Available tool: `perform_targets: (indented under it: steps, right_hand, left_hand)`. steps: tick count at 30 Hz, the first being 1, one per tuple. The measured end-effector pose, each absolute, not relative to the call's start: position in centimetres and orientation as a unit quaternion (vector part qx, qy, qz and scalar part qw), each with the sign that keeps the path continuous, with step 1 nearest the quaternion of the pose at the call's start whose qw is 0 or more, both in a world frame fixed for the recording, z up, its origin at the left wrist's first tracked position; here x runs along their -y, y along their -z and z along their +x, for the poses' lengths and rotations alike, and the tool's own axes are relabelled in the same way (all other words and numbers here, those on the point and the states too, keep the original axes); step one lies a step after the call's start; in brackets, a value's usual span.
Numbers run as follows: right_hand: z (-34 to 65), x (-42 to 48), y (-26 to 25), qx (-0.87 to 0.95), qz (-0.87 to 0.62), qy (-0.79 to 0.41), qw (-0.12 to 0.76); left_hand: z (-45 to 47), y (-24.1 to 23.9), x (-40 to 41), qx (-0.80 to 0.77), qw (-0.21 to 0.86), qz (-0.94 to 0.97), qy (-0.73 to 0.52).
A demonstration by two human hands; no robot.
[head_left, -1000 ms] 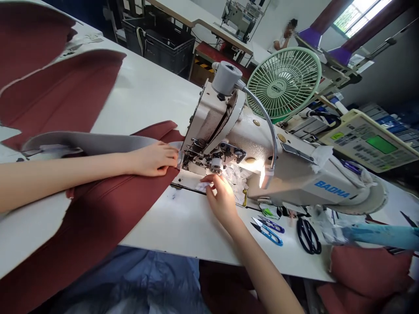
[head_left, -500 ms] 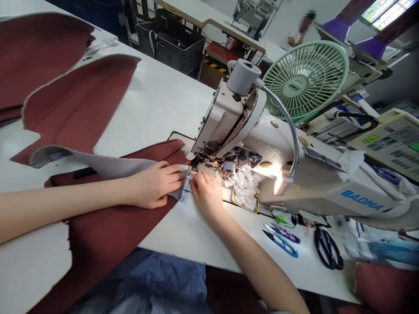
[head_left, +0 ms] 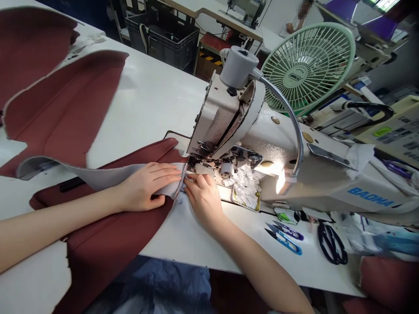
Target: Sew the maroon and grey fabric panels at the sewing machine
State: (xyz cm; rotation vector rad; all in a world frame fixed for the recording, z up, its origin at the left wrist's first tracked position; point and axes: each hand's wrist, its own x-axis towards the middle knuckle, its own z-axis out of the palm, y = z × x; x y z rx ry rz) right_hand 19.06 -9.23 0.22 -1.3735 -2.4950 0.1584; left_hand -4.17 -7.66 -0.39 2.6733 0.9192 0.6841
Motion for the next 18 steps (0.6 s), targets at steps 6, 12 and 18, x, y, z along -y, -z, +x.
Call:
perform_targets:
  steps: [6,12,18]
  right_hand:
    - [18.83,9.18,-0.29,0.852,-0.490,-0.082,0.165]
    - [19.22,9.40,-0.17,0.842,-0.501,-0.094,0.175]
    - [19.23,9.28,-0.17,0.841,-0.493,-0.098,0.201]
  left_hand:
    - [-4.10,0.51,7.54,-0.314,0.105,0.919,-0.216]
    - [-3.87,0.38,7.50,-0.304,0.094,0.927,-0.200]
    - [-3.86,0.44,7.59,-0.306,0.090,0.929,-0.189]
